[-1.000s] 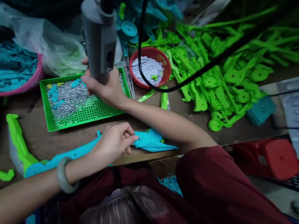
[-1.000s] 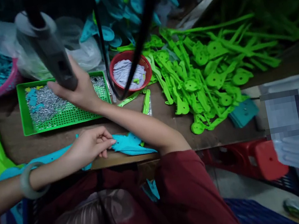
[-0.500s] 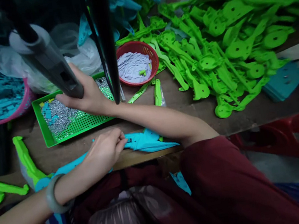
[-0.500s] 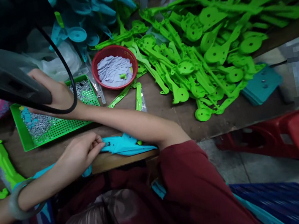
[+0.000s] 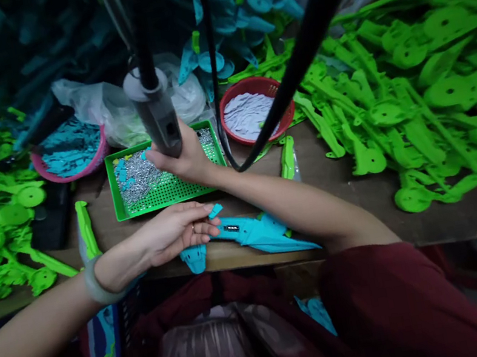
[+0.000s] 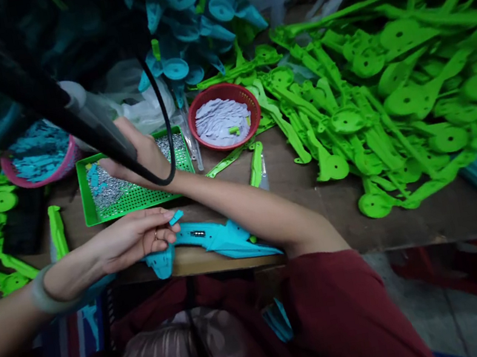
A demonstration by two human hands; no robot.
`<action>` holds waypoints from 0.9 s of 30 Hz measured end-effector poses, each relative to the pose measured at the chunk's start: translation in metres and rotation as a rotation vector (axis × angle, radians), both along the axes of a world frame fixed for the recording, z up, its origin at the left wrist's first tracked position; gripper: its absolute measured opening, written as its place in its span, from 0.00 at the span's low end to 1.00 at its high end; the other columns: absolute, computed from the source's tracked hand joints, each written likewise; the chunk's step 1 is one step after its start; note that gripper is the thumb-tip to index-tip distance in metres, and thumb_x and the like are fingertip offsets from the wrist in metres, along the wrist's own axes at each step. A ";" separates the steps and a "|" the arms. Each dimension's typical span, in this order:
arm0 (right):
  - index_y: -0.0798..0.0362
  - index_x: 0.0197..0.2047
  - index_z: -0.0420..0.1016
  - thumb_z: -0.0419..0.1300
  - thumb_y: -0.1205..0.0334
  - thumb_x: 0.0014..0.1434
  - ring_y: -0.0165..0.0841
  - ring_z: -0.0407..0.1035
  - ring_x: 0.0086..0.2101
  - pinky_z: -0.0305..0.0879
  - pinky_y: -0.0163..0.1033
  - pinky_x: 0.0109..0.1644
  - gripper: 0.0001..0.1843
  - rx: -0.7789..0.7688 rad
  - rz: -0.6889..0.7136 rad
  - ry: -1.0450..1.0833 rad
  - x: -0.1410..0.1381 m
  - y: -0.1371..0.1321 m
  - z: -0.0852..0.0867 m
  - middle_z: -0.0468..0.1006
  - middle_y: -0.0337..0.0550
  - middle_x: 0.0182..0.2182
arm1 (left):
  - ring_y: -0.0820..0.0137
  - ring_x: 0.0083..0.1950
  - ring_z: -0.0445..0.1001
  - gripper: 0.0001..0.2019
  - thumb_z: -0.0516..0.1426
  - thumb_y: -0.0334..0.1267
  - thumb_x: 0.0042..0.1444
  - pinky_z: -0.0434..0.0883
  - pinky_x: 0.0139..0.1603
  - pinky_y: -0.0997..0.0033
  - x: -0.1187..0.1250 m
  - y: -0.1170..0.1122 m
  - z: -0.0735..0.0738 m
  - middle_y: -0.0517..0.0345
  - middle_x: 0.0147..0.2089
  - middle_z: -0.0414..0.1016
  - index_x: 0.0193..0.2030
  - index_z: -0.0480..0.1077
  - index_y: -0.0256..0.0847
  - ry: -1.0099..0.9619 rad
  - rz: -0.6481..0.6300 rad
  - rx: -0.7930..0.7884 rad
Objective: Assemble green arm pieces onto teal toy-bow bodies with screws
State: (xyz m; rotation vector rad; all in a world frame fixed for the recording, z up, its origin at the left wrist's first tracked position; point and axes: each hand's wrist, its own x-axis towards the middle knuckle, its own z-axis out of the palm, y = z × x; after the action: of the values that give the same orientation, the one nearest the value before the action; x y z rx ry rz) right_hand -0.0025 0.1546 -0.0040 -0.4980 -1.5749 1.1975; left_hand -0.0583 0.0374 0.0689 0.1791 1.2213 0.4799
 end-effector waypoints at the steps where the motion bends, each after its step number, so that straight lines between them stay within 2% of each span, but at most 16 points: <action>1: 0.50 0.41 0.64 0.65 0.43 0.53 0.28 0.64 0.28 0.67 0.38 0.36 0.23 -0.013 0.006 0.007 0.000 0.000 -0.001 0.67 0.32 0.28 | 0.78 0.28 0.75 0.05 0.58 0.29 0.64 0.71 0.28 0.81 -0.002 -0.002 -0.001 0.53 0.32 0.77 0.35 0.72 0.32 0.007 -0.004 0.025; 3: 0.49 0.42 0.65 0.65 0.45 0.53 0.28 0.64 0.27 0.67 0.38 0.35 0.22 -0.049 0.032 0.016 0.000 -0.003 -0.002 0.68 0.32 0.26 | 0.77 0.28 0.75 0.08 0.58 0.33 0.64 0.71 0.30 0.80 -0.008 -0.005 -0.003 0.55 0.31 0.76 0.33 0.70 0.34 0.059 -0.062 0.143; 5: 0.49 0.42 0.65 0.66 0.45 0.53 0.28 0.65 0.26 0.67 0.38 0.33 0.21 -0.095 0.050 0.021 0.001 -0.006 -0.003 0.69 0.32 0.26 | 0.76 0.27 0.74 0.10 0.58 0.37 0.64 0.71 0.31 0.77 -0.022 -0.007 -0.004 0.58 0.28 0.75 0.33 0.67 0.37 0.214 -0.166 0.366; 7: 0.49 0.40 0.66 0.67 0.46 0.52 0.28 0.65 0.25 0.67 0.37 0.31 0.20 -0.137 0.048 0.027 0.002 -0.008 -0.005 0.70 0.33 0.25 | 0.73 0.27 0.74 0.09 0.58 0.39 0.64 0.68 0.31 0.75 -0.044 -0.007 -0.001 0.60 0.25 0.74 0.33 0.66 0.39 0.521 -0.289 0.631; 9: 0.50 0.37 0.67 0.68 0.47 0.51 0.28 0.66 0.25 0.66 0.37 0.30 0.20 -0.166 0.052 0.033 0.002 -0.008 -0.006 0.71 0.34 0.25 | 0.71 0.27 0.73 0.08 0.58 0.39 0.63 0.65 0.31 0.73 -0.071 -0.008 0.008 0.61 0.23 0.73 0.34 0.66 0.40 0.837 -0.423 0.791; 11: 0.51 0.36 0.68 0.68 0.47 0.51 0.29 0.66 0.24 0.66 0.38 0.29 0.19 -0.181 0.074 0.039 0.002 -0.008 -0.007 0.71 0.34 0.23 | 0.70 0.27 0.73 0.08 0.57 0.39 0.62 0.63 0.31 0.73 -0.098 -0.012 0.021 0.60 0.23 0.74 0.33 0.68 0.40 0.944 -0.604 0.785; 14: 0.51 0.35 0.69 0.68 0.48 0.52 0.29 0.67 0.24 0.66 0.38 0.29 0.18 -0.185 0.098 0.037 0.001 -0.009 -0.007 0.71 0.33 0.22 | 0.68 0.31 0.75 0.07 0.58 0.40 0.60 0.65 0.33 0.72 -0.131 -0.017 0.039 0.56 0.30 0.77 0.35 0.72 0.39 0.934 -0.829 0.774; 15: 0.51 0.34 0.69 0.68 0.48 0.51 0.29 0.67 0.24 0.66 0.38 0.29 0.18 -0.185 0.095 0.038 0.001 -0.009 -0.007 0.71 0.33 0.22 | 0.67 0.34 0.75 0.08 0.57 0.40 0.60 0.66 0.36 0.72 -0.141 -0.016 0.043 0.54 0.34 0.78 0.36 0.74 0.39 1.005 -0.857 0.820; 17: 0.50 0.35 0.69 0.68 0.48 0.51 0.28 0.67 0.23 0.66 0.38 0.28 0.18 -0.188 0.087 0.040 0.001 -0.010 -0.006 0.71 0.32 0.22 | 0.64 0.42 0.76 0.09 0.54 0.39 0.61 0.68 0.43 0.69 -0.160 -0.007 0.046 0.51 0.41 0.78 0.40 0.75 0.39 1.283 -0.844 0.931; 19: 0.50 0.37 0.68 0.67 0.47 0.51 0.28 0.68 0.23 0.66 0.38 0.28 0.19 -0.189 0.083 0.046 0.000 -0.011 -0.006 0.71 0.31 0.22 | 0.61 0.47 0.75 0.12 0.51 0.38 0.63 0.68 0.47 0.66 -0.180 0.010 0.045 0.48 0.46 0.77 0.44 0.75 0.39 1.595 -0.847 0.961; 21: 0.50 0.40 0.67 0.67 0.47 0.52 0.28 0.68 0.22 0.66 0.37 0.28 0.20 -0.192 0.084 0.057 0.000 -0.011 -0.004 0.71 0.29 0.21 | 0.58 0.52 0.74 0.14 0.50 0.36 0.62 0.68 0.46 0.65 -0.197 0.029 0.039 0.46 0.50 0.75 0.48 0.74 0.39 1.795 -0.959 0.914; 24: 0.50 0.44 0.66 0.67 0.48 0.53 0.27 0.68 0.21 0.66 0.37 0.28 0.22 -0.210 0.090 0.069 0.001 -0.012 0.000 0.71 0.28 0.21 | 0.58 0.49 0.75 0.13 0.50 0.34 0.60 0.68 0.41 0.68 -0.215 0.049 0.028 0.44 0.49 0.75 0.47 0.74 0.38 1.830 -1.194 0.828; 27: 0.49 0.44 0.65 0.67 0.48 0.53 0.27 0.68 0.20 0.66 0.36 0.28 0.22 -0.226 0.103 0.070 0.002 -0.012 0.003 0.71 0.28 0.21 | 0.60 0.43 0.76 0.13 0.48 0.33 0.62 0.66 0.37 0.68 -0.222 0.055 0.021 0.43 0.46 0.75 0.43 0.74 0.37 1.850 -1.250 0.802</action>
State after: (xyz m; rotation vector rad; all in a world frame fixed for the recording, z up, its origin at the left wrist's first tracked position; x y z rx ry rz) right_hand -0.0009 0.1426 -0.0006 -0.5197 -1.4279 1.4655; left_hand -0.2803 0.0922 0.0902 2.2958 2.1558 -0.5897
